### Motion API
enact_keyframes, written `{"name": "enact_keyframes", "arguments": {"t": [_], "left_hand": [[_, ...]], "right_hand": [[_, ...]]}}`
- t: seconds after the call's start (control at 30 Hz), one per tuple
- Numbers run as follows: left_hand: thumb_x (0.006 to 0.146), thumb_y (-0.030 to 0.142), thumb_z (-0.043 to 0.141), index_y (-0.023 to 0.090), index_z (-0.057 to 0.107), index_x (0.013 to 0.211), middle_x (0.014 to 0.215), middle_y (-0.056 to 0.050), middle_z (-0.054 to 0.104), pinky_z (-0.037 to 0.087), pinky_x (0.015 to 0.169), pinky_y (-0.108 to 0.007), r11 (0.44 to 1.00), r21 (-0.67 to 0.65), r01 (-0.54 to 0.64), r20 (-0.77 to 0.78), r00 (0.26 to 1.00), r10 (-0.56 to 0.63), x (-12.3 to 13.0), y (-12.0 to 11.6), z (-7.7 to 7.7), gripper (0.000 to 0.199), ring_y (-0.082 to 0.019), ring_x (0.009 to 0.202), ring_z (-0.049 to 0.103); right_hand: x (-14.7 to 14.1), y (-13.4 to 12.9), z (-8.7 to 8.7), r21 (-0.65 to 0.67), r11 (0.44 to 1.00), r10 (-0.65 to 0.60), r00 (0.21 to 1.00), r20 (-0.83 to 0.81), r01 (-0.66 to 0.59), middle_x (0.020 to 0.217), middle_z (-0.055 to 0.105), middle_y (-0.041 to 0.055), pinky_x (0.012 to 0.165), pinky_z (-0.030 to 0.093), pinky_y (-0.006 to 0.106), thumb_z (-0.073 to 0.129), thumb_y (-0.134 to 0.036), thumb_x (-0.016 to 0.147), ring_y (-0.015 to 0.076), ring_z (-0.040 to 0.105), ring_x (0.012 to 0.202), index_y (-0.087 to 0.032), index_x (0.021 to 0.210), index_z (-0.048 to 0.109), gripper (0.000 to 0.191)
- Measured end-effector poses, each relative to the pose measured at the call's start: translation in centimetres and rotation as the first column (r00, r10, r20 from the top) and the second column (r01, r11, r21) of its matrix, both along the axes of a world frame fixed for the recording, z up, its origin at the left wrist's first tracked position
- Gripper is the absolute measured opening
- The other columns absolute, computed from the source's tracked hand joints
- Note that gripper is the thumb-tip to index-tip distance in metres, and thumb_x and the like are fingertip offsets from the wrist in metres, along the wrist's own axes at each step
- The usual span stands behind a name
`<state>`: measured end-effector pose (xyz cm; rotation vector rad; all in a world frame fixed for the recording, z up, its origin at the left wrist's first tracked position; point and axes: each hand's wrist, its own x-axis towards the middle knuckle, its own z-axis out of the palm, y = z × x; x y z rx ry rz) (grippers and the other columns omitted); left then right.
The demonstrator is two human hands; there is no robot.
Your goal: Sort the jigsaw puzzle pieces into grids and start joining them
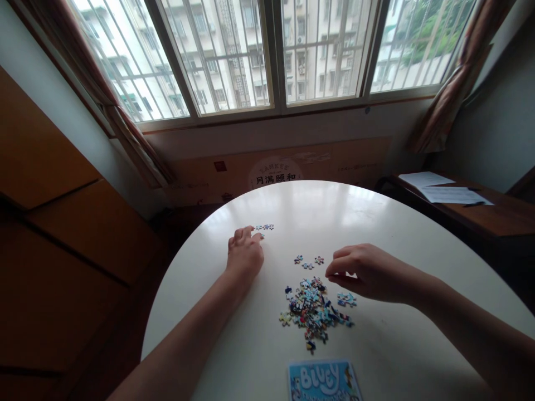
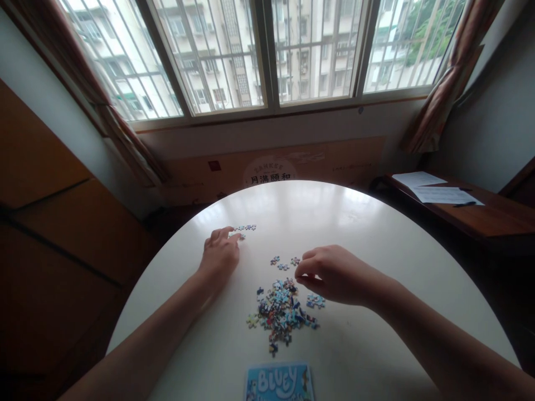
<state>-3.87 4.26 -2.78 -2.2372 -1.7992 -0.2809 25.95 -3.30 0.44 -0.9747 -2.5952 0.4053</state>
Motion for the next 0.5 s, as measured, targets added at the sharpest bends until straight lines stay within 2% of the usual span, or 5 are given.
{"name": "enact_keyframes", "arguments": {"t": [0.13,0.3,0.4,0.5], "left_hand": [[0.088,0.012,0.044,0.023,0.069,0.127,0.151,-0.012,0.047,0.036,0.110,-0.048,0.998,0.055,-0.028,0.014,1.000,0.027,-1.4,0.6,0.7,0.048,-0.031,0.138,0.040],[0.090,0.017,0.046,0.031,0.068,0.128,0.160,-0.008,0.035,0.015,0.119,-0.063,0.995,-0.095,0.015,0.000,1.000,-0.015,-1.7,0.9,0.5,0.046,-0.032,0.151,0.020],[0.092,0.022,0.046,0.025,0.070,0.125,0.160,-0.010,0.034,0.012,0.120,-0.062,0.992,-0.121,0.027,-0.001,1.000,-0.027,-0.9,0.7,0.0,0.041,-0.032,0.151,0.019],[0.093,0.022,0.043,0.019,0.071,0.121,0.157,-0.012,0.040,0.015,0.120,-0.061,0.993,-0.110,0.036,0.012,0.999,-0.035,-0.1,0.4,-0.1,0.039,-0.031,0.149,0.026]], "right_hand": [[0.3,0.1,0.0,0.022,1.000,-0.011,1.000,-0.006,0.011,0.080,0.069,0.0027,0.061,0.043,0.021,0.055,-0.024,0.098,0.0093,0.062,0.067,-0.019,0.093,0.074,0.020],[0.7,0.3,-0.1,0.031,0.999,-0.036,0.999,-0.011,0.037,0.082,0.069,0.0022,0.062,0.044,0.021,0.055,-0.026,0.099,0.0099,0.063,0.069,-0.020,0.095,0.075,0.021],[0.8,0.4,-0.2,0.025,0.999,-0.042,0.999,-0.013,0.043,0.082,0.069,0.0022,0.062,0.044,0.022,0.055,-0.026,0.099,0.0100,0.063,0.069,-0.020,0.095,0.075,0.021],[0.8,0.5,-0.2,0.018,0.999,-0.038,0.999,-0.014,0.038,0.082,0.069,0.0030,0.062,0.045,0.022,0.054,-0.027,0.100,0.0103,0.064,0.069,-0.020,0.096,0.075,0.022]]}}
